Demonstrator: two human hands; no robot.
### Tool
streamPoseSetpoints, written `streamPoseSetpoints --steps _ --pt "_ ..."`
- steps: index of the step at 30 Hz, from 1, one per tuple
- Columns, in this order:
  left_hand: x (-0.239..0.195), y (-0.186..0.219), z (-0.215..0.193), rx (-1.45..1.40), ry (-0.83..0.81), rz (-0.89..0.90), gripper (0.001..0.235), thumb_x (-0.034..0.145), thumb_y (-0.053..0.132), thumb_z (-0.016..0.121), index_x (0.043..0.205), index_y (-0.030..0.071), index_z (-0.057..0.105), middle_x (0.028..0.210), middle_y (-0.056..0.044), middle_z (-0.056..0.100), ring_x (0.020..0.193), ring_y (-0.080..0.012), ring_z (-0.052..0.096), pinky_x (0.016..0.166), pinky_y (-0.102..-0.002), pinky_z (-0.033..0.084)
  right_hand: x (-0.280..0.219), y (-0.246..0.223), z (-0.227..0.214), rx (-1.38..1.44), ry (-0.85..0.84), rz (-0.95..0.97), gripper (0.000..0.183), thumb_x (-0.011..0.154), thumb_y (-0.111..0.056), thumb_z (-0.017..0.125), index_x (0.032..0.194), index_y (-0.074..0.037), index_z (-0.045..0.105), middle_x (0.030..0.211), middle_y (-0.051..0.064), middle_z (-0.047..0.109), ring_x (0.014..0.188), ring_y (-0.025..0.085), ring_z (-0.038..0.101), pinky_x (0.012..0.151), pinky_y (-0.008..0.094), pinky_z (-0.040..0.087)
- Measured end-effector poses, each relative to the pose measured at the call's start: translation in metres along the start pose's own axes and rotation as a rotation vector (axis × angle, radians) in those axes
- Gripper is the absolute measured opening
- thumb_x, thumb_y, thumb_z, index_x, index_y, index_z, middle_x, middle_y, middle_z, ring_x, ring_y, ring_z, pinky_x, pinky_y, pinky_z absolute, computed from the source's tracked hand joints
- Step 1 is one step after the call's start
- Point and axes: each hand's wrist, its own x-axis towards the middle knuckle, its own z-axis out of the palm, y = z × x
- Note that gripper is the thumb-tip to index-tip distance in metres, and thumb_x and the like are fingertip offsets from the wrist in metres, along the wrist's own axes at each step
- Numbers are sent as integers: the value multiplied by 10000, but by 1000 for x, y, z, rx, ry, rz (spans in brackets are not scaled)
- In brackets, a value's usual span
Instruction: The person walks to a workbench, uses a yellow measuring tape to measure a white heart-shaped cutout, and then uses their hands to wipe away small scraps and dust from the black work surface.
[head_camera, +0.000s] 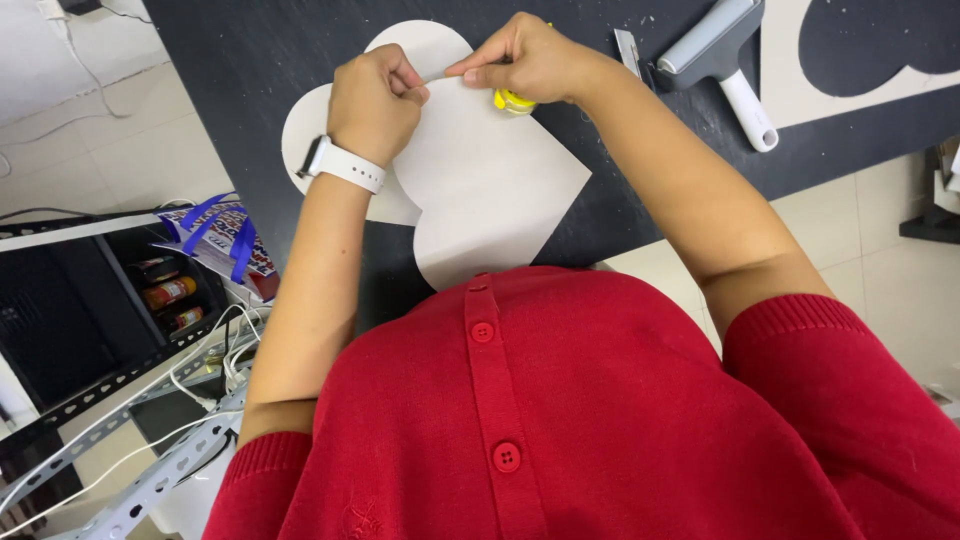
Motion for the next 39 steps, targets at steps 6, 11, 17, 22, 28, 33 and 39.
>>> streamPoseSetpoints --steps 6,11,17,22,28,33,39 --pt "7 -2 17 18 -23 172 141 830 50 736 779 164 670 695 25 695 657 -156 666 595 -306 506 1 12 9 -114 58 -25 220 1026 -182 714 1242 -187 759 1077 -80 752 821 -26 454 668 169 396" --pt "8 -3 23 0 0 236 180 875 107 819 777 144 673 688 22 650 630 -158 586 587 -319 465 -8 13 12 -139 105 25 243 1033 -258 711 1274 -250 748 894 -118 582 741 1 380 662 189 343" --pt "17 2 18 -16 -71 129 227 903 124 801 747 184 648 647 73 575 613 -116 513 595 -308 420 -27 17 6 -154 120 38 268 1050 -235 683 1313 -254 734 634 -113 292 590 72 216 548 245 219" --pt "21 -12 15 -54 -106 60 181 890 139 810 761 213 705 642 105 582 619 -69 514 620 -265 431 -52 26 -2 -20 107 153 307 1047 -232 670 1352 -233 704 779 -181 483 643 11 298 541 187 253" --pt "13 -3 -7 -69 -131 61 176 942 128 827 800 167 731 687 60 646 632 -67 538 624 -268 463 -85 34 -1 61 121 238 295 1041 -228 652 1327 -191 713 585 -110 413 526 31 256 470 225 204" --pt "15 -7 -8 -29 -127 129 195 938 133 842 788 175 725 651 79 589 617 -75 495 622 -275 431 -104 46 7 109 147 297 321 1023 -228 671 1341 -190 704 987 -124 716 722 -50 430 601 120 374" --pt "13 -7 -10 -82 -129 153 166 938 96 827 810 157 740 751 59 714 681 -48 603 662 -248 493 -117 60 13 324 175 238 321 1006 -131 636 1326 -119 657 1310 36 692 1110 38 626 1056 156 515"
